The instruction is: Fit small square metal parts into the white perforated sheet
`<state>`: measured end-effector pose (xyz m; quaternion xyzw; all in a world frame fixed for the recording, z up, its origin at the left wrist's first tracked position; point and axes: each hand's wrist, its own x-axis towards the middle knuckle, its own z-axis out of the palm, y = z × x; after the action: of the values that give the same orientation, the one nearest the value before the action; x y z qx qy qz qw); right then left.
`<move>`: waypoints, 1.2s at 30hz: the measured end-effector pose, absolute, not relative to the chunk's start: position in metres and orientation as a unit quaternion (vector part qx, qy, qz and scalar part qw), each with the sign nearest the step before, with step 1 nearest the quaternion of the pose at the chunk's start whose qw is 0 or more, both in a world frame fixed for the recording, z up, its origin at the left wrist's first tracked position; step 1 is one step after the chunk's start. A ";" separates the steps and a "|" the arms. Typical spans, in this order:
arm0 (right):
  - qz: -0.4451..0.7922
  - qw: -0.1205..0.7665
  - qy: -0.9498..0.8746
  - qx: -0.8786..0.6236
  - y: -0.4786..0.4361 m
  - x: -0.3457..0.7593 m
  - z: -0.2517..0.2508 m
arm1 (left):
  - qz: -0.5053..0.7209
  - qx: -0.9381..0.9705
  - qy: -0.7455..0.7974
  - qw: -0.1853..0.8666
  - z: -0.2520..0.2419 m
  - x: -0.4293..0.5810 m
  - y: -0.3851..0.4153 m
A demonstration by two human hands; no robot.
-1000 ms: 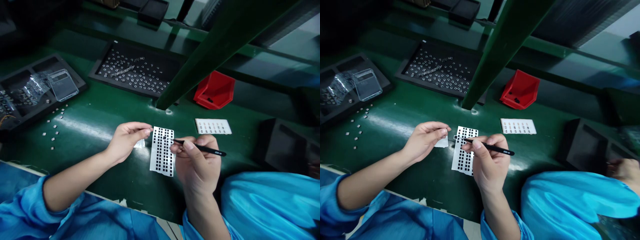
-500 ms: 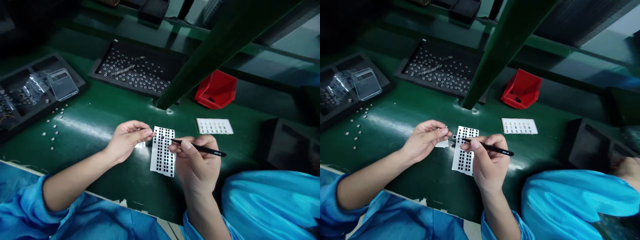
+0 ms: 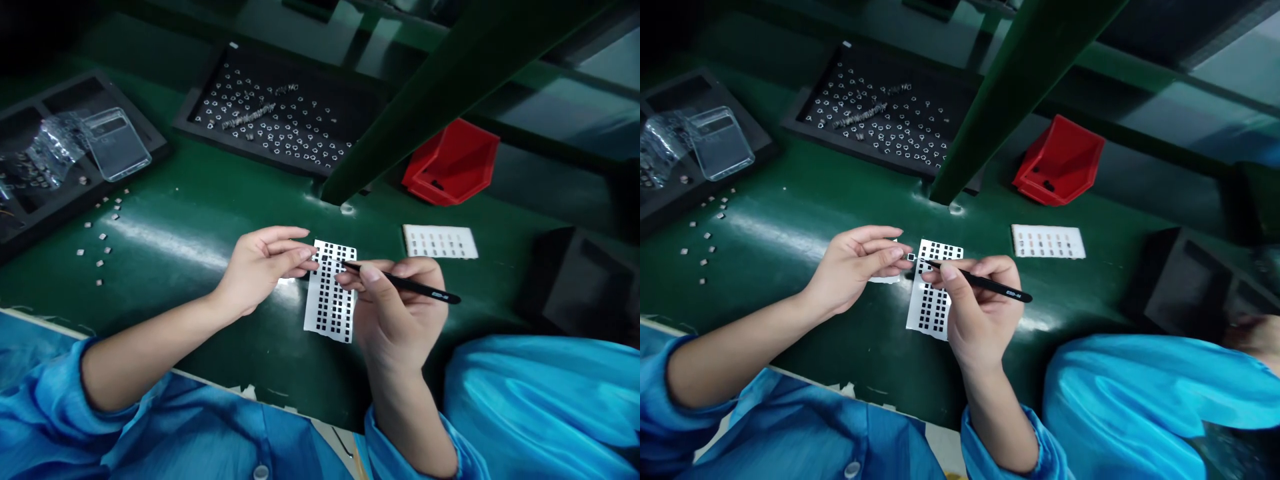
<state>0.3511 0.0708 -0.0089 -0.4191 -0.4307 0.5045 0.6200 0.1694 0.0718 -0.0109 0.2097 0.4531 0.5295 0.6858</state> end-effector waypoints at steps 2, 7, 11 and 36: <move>0.492 0.620 -0.439 -0.425 0.071 0.350 -0.010 | 0.520 0.212 0.456 0.691 -0.011 0.170 0.072; 0.466 0.625 -0.456 -0.429 0.072 0.351 -0.011 | 0.508 0.226 0.462 0.691 -0.012 0.172 0.074; 0.455 0.631 -0.459 -0.429 0.074 0.352 -0.011 | 0.522 0.228 0.454 0.685 -0.015 0.172 0.075; 0.463 0.619 -0.449 -0.448 0.072 0.345 -0.021 | 0.510 0.154 0.451 0.716 -0.002 0.174 0.076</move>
<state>0.3446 0.0719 -0.0206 -0.4483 -0.4491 0.4632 0.6187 0.1745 0.0762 -0.0016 0.1545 0.4506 0.5102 0.7161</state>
